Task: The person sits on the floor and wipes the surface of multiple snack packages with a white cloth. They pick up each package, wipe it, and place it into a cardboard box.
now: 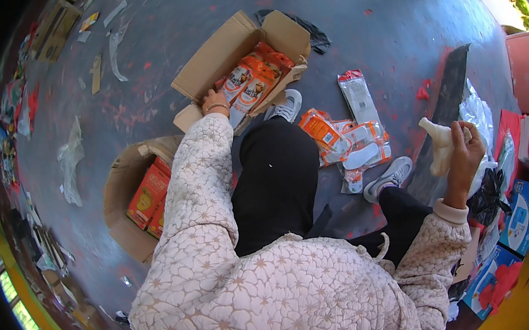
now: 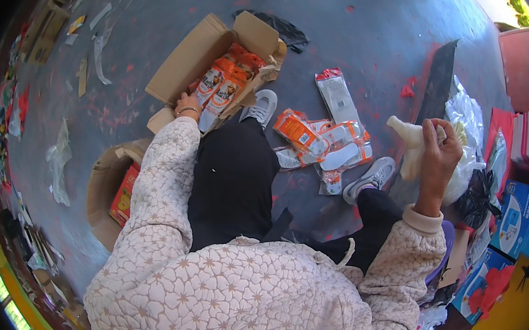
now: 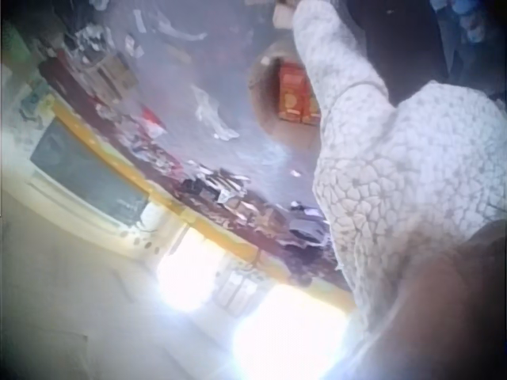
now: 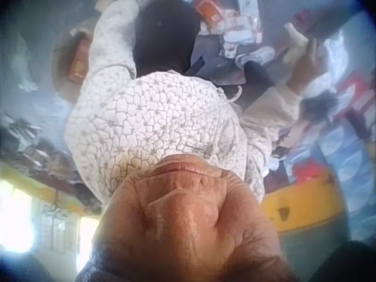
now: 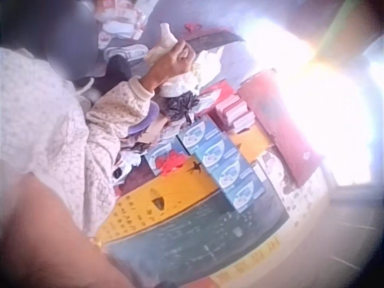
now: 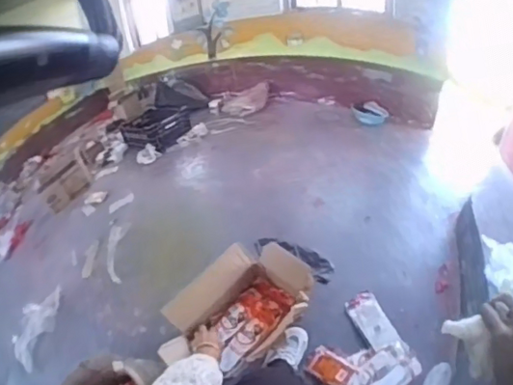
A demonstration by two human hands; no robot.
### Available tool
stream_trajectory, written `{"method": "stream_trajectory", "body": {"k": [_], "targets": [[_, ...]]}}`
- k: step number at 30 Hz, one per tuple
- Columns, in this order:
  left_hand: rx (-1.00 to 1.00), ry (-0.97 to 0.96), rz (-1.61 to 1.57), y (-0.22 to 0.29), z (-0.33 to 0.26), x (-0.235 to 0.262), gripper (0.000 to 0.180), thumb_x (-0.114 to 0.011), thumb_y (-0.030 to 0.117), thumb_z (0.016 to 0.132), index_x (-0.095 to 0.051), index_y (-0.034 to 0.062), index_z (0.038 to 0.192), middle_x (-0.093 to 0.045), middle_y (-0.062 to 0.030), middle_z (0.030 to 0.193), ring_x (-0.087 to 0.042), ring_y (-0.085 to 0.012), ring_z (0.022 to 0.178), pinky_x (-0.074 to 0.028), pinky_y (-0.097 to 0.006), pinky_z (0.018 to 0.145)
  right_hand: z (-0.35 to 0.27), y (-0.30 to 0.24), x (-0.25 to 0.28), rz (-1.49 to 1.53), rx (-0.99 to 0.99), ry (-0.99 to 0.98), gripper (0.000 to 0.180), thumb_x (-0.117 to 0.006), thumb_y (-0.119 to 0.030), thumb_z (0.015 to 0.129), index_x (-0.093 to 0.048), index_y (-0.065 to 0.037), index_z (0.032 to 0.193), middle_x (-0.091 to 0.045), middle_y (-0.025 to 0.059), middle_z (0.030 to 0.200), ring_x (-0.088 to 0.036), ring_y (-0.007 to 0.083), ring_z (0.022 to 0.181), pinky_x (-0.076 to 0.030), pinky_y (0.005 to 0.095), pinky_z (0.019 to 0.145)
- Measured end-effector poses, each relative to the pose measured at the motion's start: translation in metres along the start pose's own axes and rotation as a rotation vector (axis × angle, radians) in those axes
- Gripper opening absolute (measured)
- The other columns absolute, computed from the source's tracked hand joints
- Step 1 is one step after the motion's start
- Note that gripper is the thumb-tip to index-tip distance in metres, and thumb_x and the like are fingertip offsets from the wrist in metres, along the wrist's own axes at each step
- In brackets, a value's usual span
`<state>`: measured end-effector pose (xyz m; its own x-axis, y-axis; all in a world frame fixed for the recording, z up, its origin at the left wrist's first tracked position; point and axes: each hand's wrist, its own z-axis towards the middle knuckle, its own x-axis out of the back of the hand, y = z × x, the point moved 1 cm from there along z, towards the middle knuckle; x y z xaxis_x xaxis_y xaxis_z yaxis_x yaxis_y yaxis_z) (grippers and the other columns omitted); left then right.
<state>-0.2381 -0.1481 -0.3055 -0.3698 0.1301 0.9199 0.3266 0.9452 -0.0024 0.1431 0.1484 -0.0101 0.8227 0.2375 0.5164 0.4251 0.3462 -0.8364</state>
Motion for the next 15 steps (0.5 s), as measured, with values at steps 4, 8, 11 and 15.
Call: {"method": "stream_trajectory", "body": {"k": [4, 8, 11, 15], "targets": [[-0.003, -0.149, 0.038, 0.010, -0.013, 0.015, 0.054, -0.063, 0.037, 0.077, -0.045, 0.0149, 0.124, -0.042, -0.0132, 0.126, -0.046, -0.0319, 0.114, -0.042, -0.041, 0.091, -0.003, 0.000, 0.001, -0.073, 0.043, 0.018, 0.012, -0.061, -0.013, 0.082, -0.060, -0.001, 0.081, -0.056, 0.0005, 0.070, -0.051, 0.0062, 0.065, -0.042, 0.0206, 0.059], [0.038, -0.179, 0.190, 0.011, 0.002, 0.013, 0.050, -0.058, 0.035, 0.080, -0.045, 0.0133, 0.123, -0.042, -0.0118, 0.126, -0.043, -0.0288, 0.117, -0.041, -0.041, 0.091, -0.002, -0.001, 0.002, -0.111, 0.062, 0.036, 0.012, -0.062, -0.012, 0.081, -0.061, -0.001, 0.081, -0.056, 0.0014, 0.069, -0.050, 0.0070, 0.065, -0.043, 0.0221, 0.060], [-0.298, 0.145, 0.217, 0.029, -0.007, 0.022, 0.061, -0.060, 0.032, 0.077, -0.036, 0.0170, 0.130, -0.034, -0.0096, 0.135, -0.034, -0.0289, 0.124, -0.036, -0.047, 0.094, -0.004, 0.000, 0.006, -0.161, 0.089, 0.050, 0.013, -0.063, -0.013, 0.079, -0.061, 0.000, 0.082, -0.057, 0.0023, 0.068, -0.051, 0.0077, 0.064, -0.043, 0.0230, 0.061], [-0.498, -0.043, 0.213, 0.060, -0.020, 0.024, 0.077, -0.053, 0.041, 0.080, -0.009, 0.0227, 0.141, -0.007, -0.0048, 0.147, -0.014, -0.0283, 0.133, -0.021, -0.056, 0.101, -0.001, -0.010, 0.002, -0.180, 0.126, 0.052, 0.014, -0.063, -0.013, 0.077, -0.062, 0.000, 0.081, -0.057, 0.0026, 0.067, -0.050, 0.0069, 0.064, -0.043, 0.0224, 0.060]]}}
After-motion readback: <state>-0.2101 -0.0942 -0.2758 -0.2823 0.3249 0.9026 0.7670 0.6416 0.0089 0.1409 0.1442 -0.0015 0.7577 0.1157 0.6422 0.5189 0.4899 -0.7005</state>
